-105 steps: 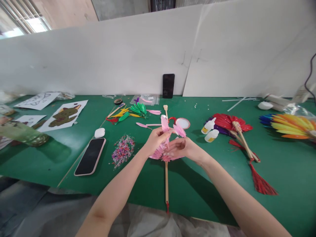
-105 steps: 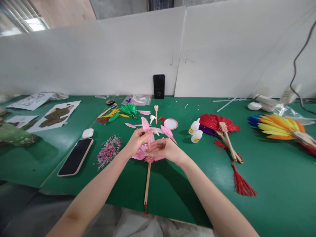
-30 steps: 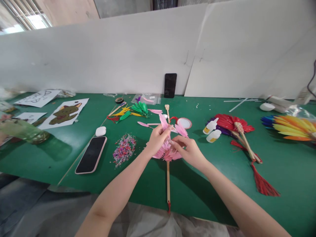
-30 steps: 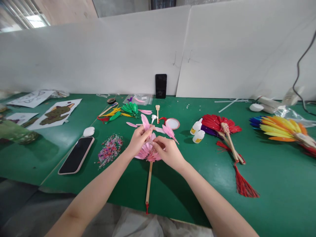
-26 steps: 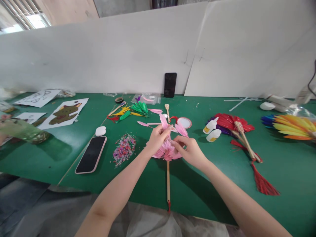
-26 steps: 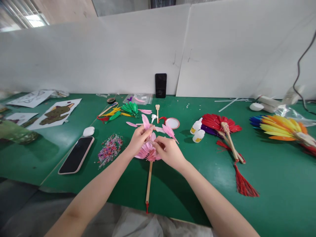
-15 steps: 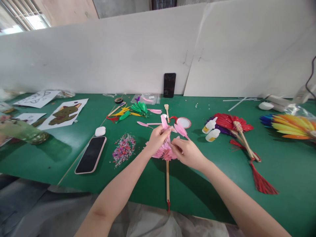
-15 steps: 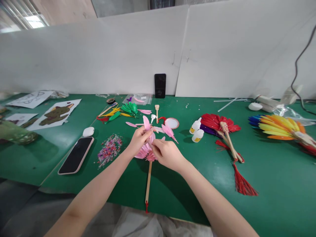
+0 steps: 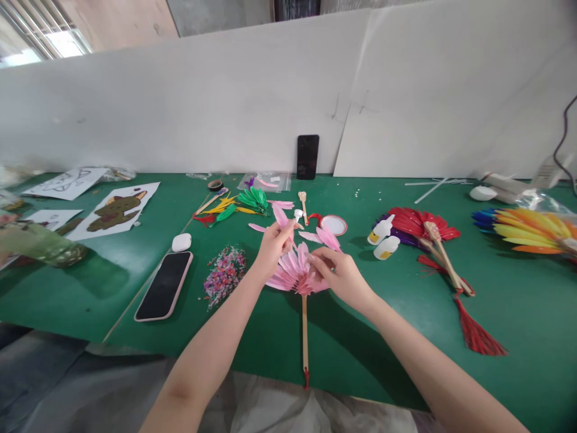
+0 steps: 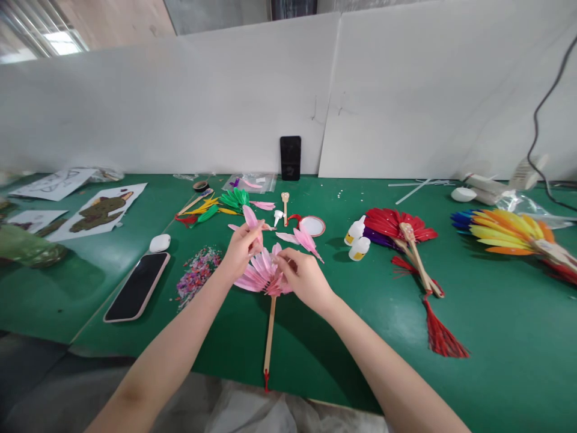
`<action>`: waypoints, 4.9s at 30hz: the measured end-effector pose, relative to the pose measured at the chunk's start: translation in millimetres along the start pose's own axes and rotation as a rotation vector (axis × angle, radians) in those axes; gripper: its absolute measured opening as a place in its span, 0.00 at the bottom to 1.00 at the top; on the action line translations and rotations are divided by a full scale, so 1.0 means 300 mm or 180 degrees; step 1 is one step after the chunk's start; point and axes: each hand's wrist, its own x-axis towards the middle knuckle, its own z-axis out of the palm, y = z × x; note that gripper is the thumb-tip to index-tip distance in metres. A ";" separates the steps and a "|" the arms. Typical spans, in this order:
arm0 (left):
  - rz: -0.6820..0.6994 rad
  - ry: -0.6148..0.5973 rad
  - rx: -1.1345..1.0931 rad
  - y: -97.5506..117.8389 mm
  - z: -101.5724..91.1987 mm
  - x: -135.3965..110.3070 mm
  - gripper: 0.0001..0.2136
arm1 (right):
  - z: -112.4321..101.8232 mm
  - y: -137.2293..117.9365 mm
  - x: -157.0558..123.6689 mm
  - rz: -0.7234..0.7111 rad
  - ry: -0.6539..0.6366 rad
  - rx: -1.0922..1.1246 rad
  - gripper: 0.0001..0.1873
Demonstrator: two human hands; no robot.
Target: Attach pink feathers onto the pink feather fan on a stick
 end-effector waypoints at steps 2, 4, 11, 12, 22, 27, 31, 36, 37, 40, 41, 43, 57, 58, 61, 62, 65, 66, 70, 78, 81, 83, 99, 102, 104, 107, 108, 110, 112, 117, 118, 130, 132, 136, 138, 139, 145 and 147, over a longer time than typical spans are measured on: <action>-0.0075 -0.0232 0.0186 -0.007 0.018 -0.017 0.14 | -0.001 0.007 0.011 0.0318 0.0107 0.0501 0.17; -0.0149 -0.0374 0.0313 -0.018 0.034 -0.031 0.14 | 0.001 0.011 0.019 0.0522 0.0030 0.0940 0.19; -0.0200 -0.0475 0.0426 -0.022 0.046 -0.041 0.16 | -0.001 0.012 0.020 0.0829 -0.0361 0.1669 0.21; -0.0192 -0.0463 0.0448 -0.019 0.048 -0.042 0.16 | -0.002 0.012 0.019 0.0864 -0.0410 0.1724 0.21; -0.0246 -0.0468 0.0317 -0.004 0.067 -0.058 0.16 | 0.002 0.011 0.016 0.1042 -0.0574 0.2144 0.18; -0.0339 -0.0690 0.0108 -0.007 0.061 -0.059 0.15 | 0.002 0.005 0.010 0.0707 -0.0649 0.1934 0.19; -0.0380 -0.0742 -0.0074 -0.010 0.060 -0.061 0.14 | 0.008 0.005 0.007 0.0476 -0.0572 0.1854 0.19; -0.0225 -0.0641 -0.0298 -0.021 0.066 -0.062 0.12 | 0.017 -0.005 0.003 0.0325 -0.0352 0.1671 0.19; -0.0207 -0.0627 -0.0327 -0.024 0.068 -0.062 0.12 | 0.019 -0.009 0.002 0.0312 -0.0323 0.1645 0.19; -0.0135 -0.0606 -0.0372 -0.027 0.074 -0.065 0.12 | 0.024 -0.017 0.000 0.0315 -0.0205 0.1644 0.20; -0.0103 -0.0603 -0.0368 -0.027 0.076 -0.066 0.12 | 0.025 -0.017 0.001 0.0333 -0.0146 0.1663 0.20; -0.0027 -0.0583 -0.0330 -0.025 0.080 -0.069 0.13 | 0.024 -0.013 0.004 0.0387 -0.0013 0.1729 0.20; -0.0160 -0.0516 -0.0166 -0.026 0.069 -0.067 0.16 | 0.000 0.022 0.009 0.1142 -0.0732 0.2898 0.14; -0.0174 -0.0548 -0.0190 -0.027 0.069 -0.068 0.15 | 0.000 0.025 0.009 0.1184 -0.0804 0.3019 0.13; -0.0174 -0.0592 -0.0198 -0.026 0.071 -0.069 0.15 | 0.001 0.027 0.011 0.1170 -0.0843 0.3114 0.12; -0.0158 -0.0590 -0.0186 -0.025 0.072 -0.068 0.15 | 0.001 0.025 0.012 0.1148 -0.0784 0.3056 0.13; -0.0062 -0.0596 -0.0139 -0.023 0.075 -0.068 0.16 | 0.000 0.015 0.013 0.1061 -0.0602 0.2746 0.15; -0.0015 -0.0597 -0.0130 -0.022 0.075 -0.069 0.16 | -0.001 0.012 0.013 0.1018 -0.0580 0.2618 0.16; 0.0142 -0.0623 -0.0044 -0.018 0.073 -0.073 0.15 | -0.004 0.004 0.012 0.0800 -0.0555 0.2055 0.18; 0.0081 -0.0647 0.0001 -0.010 0.076 -0.076 0.13 | 0.008 0.002 -0.004 0.0182 -0.0459 0.1214 0.19; 0.0048 -0.0653 -0.0027 -0.010 0.075 -0.074 0.13 | 0.015 0.010 -0.006 0.0176 -0.0436 0.1161 0.18; -0.0008 -0.0636 -0.0064 -0.012 0.073 -0.072 0.13 | 0.016 0.011 -0.006 0.0203 -0.0425 0.1193 0.19; -0.0142 -0.0656 -0.0063 -0.022 0.080 -0.067 0.17 | 0.012 0.017 0.011 0.0690 -0.0551 0.2077 0.21; -0.0153 -0.0650 -0.0054 -0.024 0.084 -0.062 0.19 | 0.006 0.020 0.011 0.0403 -0.0288 0.1436 0.20; -0.0171 -0.0657 -0.0009 -0.023 0.083 -0.060 0.21 | 0.001 0.023 0.009 0.0147 -0.0113 0.0902 0.17; -0.0204 -0.0704 0.0058 -0.019 0.076 -0.061 0.22 | -0.003 0.030 0.004 -0.0208 0.0024 0.0171 0.13; -0.0202 -0.0720 0.0080 -0.018 0.075 -0.063 0.22 | -0.003 0.032 0.003 -0.0285 0.0025 -0.0023 0.12; -0.0154 -0.0708 0.0152 -0.014 0.073 -0.068 0.22 | -0.003 0.035 0.001 -0.0377 0.0010 -0.0338 0.12; -0.0044 -0.0662 0.0268 -0.010 0.075 -0.074 0.22 | -0.004 0.037 0.001 -0.0413 0.0015 -0.0552 0.12; 0.0117 -0.0654 0.0486 -0.004 0.080 -0.082 0.21 | -0.005 0.037 0.004 -0.0484 0.0008 -0.0741 0.11; 0.0110 -0.0660 0.0497 -0.004 0.079 -0.082 0.21 | -0.005 0.036 0.004 -0.0505 0.0007 -0.0744 0.12; -0.0122 -0.0893 0.0353 -0.017 0.067 -0.064 0.25 | -0.005 0.020 -0.003 -0.0489 0.0005 -0.0272 0.14; -0.0131 -0.0871 0.0344 -0.017 0.069 -0.063 0.25 | -0.002 0.019 -0.003 -0.0464 0.0035 -0.0219 0.14; -0.0150 -0.0828 0.0249 -0.018 0.075 -0.063 0.24 | 0.002 0.019 -0.003 -0.0492 0.0114 -0.0252 0.14; -0.0145 -0.0794 0.0203 -0.022 0.077 -0.063 0.24 | 0.004 0.020 -0.005 -0.0507 0.0155 -0.0272 0.14; -0.0144 -0.0780 0.0175 -0.025 0.078 -0.063 0.24 | 0.004 0.021 -0.006 -0.0512 0.0177 -0.0271 0.14; -0.0192 -0.0681 0.0137 -0.034 0.077 -0.062 0.23 | 0.006 0.031 -0.008 -0.0551 0.0244 -0.0151 0.14; -0.0165 -0.0633 0.0194 -0.034 0.075 -0.061 0.23 | 0.007 0.035 -0.007 -0.0552 0.0268 -0.0114 0.14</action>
